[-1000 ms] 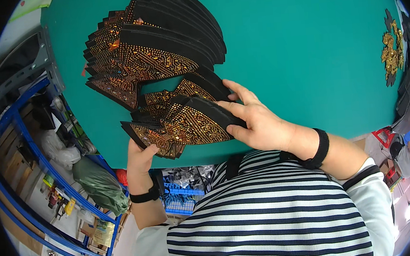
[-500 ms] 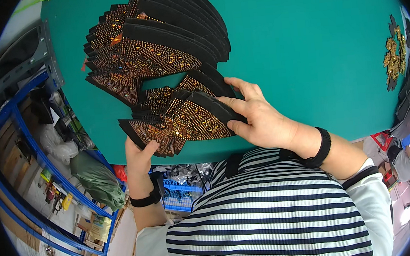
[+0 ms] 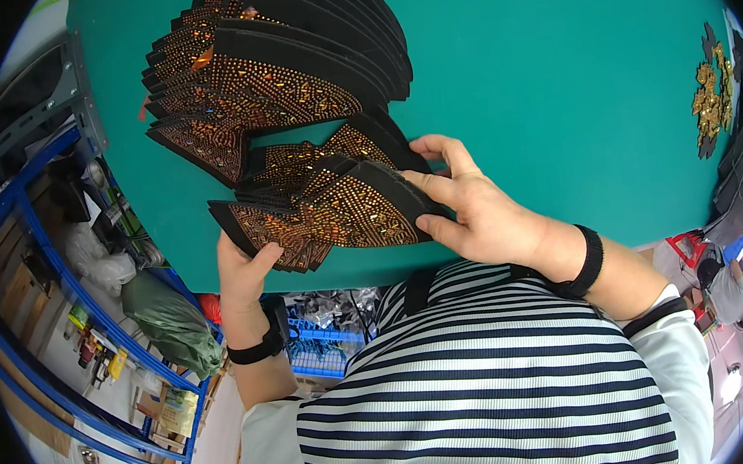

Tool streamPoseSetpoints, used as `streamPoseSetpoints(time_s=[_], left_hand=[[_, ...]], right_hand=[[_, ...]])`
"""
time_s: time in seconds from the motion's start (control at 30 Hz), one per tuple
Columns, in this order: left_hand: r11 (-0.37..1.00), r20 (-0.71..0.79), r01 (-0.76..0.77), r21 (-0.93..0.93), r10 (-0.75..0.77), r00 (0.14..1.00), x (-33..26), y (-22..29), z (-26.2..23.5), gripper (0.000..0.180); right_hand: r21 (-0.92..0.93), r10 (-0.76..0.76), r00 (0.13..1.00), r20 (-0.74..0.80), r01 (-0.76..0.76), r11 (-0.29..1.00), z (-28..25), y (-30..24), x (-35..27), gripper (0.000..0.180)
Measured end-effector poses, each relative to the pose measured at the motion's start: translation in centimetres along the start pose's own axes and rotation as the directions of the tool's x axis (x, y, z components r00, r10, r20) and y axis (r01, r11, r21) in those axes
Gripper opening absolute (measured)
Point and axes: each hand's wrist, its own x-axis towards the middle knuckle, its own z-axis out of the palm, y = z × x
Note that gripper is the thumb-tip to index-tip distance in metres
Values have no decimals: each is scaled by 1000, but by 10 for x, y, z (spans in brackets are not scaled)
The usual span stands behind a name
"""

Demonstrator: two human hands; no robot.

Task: Sorting and bagging rhinestone-decorated shoe upper components.

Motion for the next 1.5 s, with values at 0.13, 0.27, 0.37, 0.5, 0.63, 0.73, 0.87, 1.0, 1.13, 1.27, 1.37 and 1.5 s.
streamPoseSetpoints(time_s=[0.13, 0.27, 0.37, 0.5, 0.63, 0.73, 0.87, 1.0, 1.13, 1.27, 1.37, 1.5], left_hand=[[1000, -24, -8, -27, 8, 1000, 1, 1, 4, 61], [998, -4, -60, -4, 60, 998, 1, 0, 6, 62], [1000, -13, 10, -15, -10, 1000, -1, 1, 6, 63], [999, 16, -20, -26, 21, 1000, 0, -2, 8, 65], [996, 8, -19, -84, 20, 1000, 2, 0, 12, 71], [997, 36, -33, -75, 35, 999, 3, -4, 8, 74], [998, -8, -9, -57, 9, 1000, 3, 1, 12, 71], [999, -21, -12, -51, 11, 1000, 4, 3, 13, 67], [999, -35, 2, -52, -4, 999, 3, 2, 12, 63], [998, -36, 18, -58, -20, 999, 3, -1, 10, 62], [997, -30, 27, -76, -29, 999, 3, -1, 10, 63], [998, -17, 27, -59, -28, 999, 2, -2, 8, 67]], right_hand=[[68, 3, 1000, -17, -2, 998, 1, 0, 2, 48], [90, 13, 999, -39, -9, 996, 1, 2, 2, 48], [105, 39, 999, -14, -37, 994, -3, 2, 2, 48], [114, -17, 999, 32, 14, 993, -7, 5, 2, 48], [144, -32, 998, 51, 24, 989, -9, 5, 2, 49], [188, -32, 998, 57, 21, 982, -10, 7, 3, 49], [153, -48, 998, 45, 41, 987, -11, 7, 5, 49], [128, -57, 998, 40, 51, 990, -12, 4, 7, 48], [129, -29, 999, 34, 24, 991, -11, 4, 8, 48], [111, -15, 999, 30, 12, 994, -14, -2, 11, 48], [106, -23, 1000, 14, 22, 994, -13, -1, 11, 48], [84, -26, 999, 38, 22, 996, -13, -3, 10, 51]])
